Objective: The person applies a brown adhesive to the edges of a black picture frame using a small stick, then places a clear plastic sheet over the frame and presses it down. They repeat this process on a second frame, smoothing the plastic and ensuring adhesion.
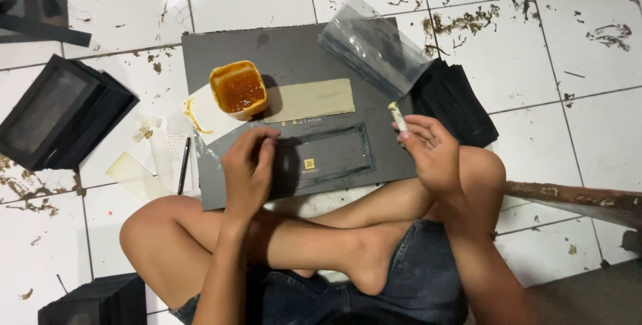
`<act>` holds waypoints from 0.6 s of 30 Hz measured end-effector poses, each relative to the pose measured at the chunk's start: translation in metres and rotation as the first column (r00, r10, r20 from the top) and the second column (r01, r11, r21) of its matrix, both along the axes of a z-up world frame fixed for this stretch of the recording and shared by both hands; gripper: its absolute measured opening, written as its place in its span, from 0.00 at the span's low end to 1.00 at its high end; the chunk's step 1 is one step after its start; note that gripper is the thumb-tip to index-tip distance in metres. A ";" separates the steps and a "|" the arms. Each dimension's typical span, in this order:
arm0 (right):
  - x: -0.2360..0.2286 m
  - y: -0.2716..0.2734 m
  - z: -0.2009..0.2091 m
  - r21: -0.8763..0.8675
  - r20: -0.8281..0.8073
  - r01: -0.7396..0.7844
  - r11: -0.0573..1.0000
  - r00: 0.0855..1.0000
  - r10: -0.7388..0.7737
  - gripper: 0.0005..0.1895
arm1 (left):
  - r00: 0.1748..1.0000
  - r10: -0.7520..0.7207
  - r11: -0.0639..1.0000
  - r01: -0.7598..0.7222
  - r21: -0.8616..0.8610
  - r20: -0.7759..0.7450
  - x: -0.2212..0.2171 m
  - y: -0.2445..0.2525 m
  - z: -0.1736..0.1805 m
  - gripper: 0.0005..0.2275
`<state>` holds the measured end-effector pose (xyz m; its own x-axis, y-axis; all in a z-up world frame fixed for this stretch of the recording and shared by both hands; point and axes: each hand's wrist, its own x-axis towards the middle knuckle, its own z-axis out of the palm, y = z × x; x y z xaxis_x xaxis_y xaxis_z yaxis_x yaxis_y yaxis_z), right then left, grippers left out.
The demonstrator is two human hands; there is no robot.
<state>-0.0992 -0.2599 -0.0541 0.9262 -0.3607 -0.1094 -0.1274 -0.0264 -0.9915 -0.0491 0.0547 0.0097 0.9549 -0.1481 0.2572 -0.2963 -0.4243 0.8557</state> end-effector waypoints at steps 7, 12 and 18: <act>0.088 0.077 0.005 -0.539 0.246 -0.122 0.834 0.924 0.294 0.17 | 0.971 0.232 0.966 -0.238 0.099 0.066 -0.033 0.042 -0.046 0.06; 0.123 0.100 -0.025 -0.888 0.270 0.018 0.459 0.828 0.492 0.05 | 0.972 0.219 0.968 -0.227 0.104 0.084 -0.027 0.038 -0.047 0.06; 0.093 0.072 0.026 -0.806 0.347 0.106 0.582 0.881 0.321 0.07 | 0.973 0.229 0.967 -0.228 0.113 0.003 -0.031 0.028 -0.026 0.06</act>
<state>-0.0063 -0.1876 -0.0279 0.8285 0.0052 0.5599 0.3417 -0.7968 -0.4983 -0.0796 0.0827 -0.0158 0.9691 0.0466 0.2422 -0.1727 -0.5729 0.8012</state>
